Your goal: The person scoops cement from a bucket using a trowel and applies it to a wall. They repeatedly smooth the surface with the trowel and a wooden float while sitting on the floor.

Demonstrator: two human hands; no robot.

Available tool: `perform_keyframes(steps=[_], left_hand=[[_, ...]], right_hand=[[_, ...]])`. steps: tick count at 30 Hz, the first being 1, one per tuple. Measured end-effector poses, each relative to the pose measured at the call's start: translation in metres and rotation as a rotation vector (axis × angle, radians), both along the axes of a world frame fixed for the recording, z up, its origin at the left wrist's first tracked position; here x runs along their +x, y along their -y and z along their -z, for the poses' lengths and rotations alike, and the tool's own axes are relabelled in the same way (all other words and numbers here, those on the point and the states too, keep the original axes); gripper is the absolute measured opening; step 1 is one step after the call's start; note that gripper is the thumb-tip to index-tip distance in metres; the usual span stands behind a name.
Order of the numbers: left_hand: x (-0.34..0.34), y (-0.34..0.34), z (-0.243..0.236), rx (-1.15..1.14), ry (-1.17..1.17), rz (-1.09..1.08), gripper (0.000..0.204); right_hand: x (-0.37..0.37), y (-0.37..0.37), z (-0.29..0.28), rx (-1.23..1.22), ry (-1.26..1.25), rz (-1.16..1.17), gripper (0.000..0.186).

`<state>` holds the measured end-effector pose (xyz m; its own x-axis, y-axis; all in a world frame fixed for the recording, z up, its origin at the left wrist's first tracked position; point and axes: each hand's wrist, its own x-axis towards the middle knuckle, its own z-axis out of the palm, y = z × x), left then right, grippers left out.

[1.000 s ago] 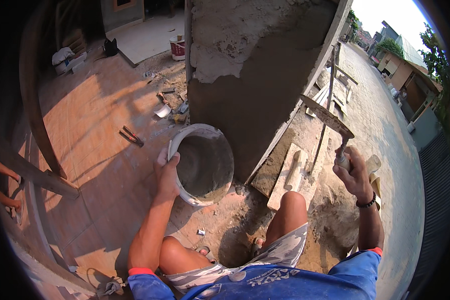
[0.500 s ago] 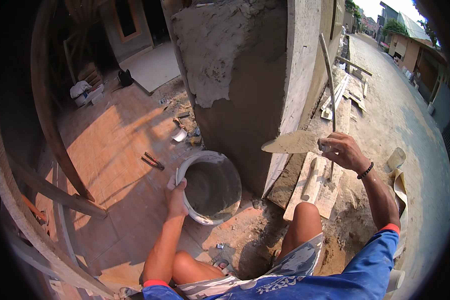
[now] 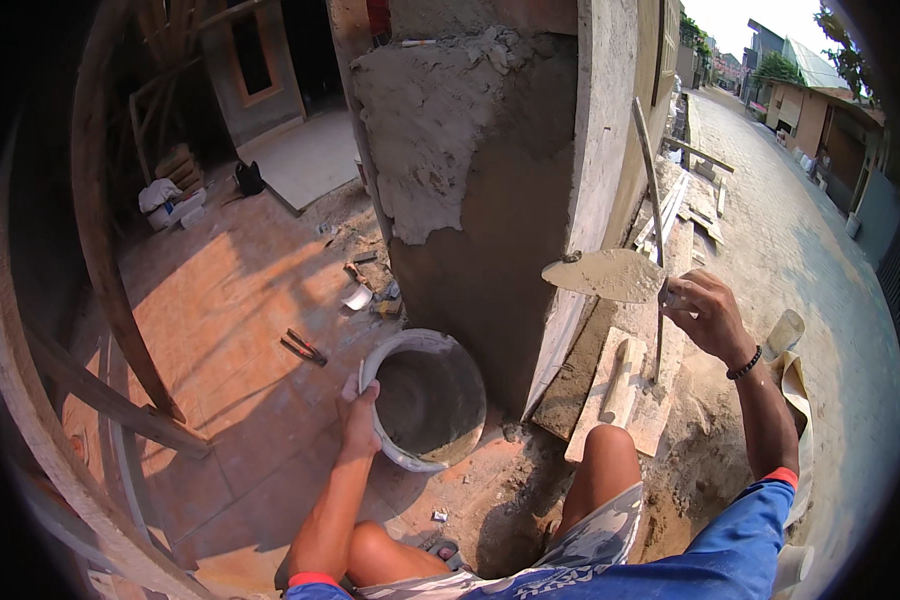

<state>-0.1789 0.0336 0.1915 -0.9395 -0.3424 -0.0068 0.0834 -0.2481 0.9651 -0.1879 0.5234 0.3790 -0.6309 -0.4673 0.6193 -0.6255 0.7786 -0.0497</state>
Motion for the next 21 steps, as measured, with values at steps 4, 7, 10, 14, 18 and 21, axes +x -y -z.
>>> perform_keyframes(steps=[4, 7, 10, 14, 18, 21], left_hand=[[0.002, -0.009, -0.01, 0.056, -0.009, -0.018, 0.026], [0.0, -0.006, -0.003, 0.1, -0.044, -0.002, 0.027], [-0.001, -0.004, -0.001, 0.111, -0.051, 0.019, 0.027], [-0.002, -0.003, 0.002, 0.103, -0.055, 0.008, 0.028], [-0.002, -0.007, -0.001, 0.1, -0.047, 0.039, 0.025], [0.005, -0.008, -0.013, 0.114, -0.089, 0.065, 0.024]], right_hand=[[0.007, 0.007, -0.007, 0.0, -0.167, 0.012, 0.042], [0.016, 0.021, -0.027, 0.014, -0.262, 0.043, 0.043], [0.029, 0.042, -0.04, -0.098, -0.113, 0.043, 0.041], [0.056, 0.098, -0.068, -0.188, 0.264, 0.011, 0.041], [0.059, 0.136, -0.088, -0.676, 0.86, -0.163, 0.024], [0.064, 0.136, -0.093, -0.748, 0.841, -0.063, 0.027]])
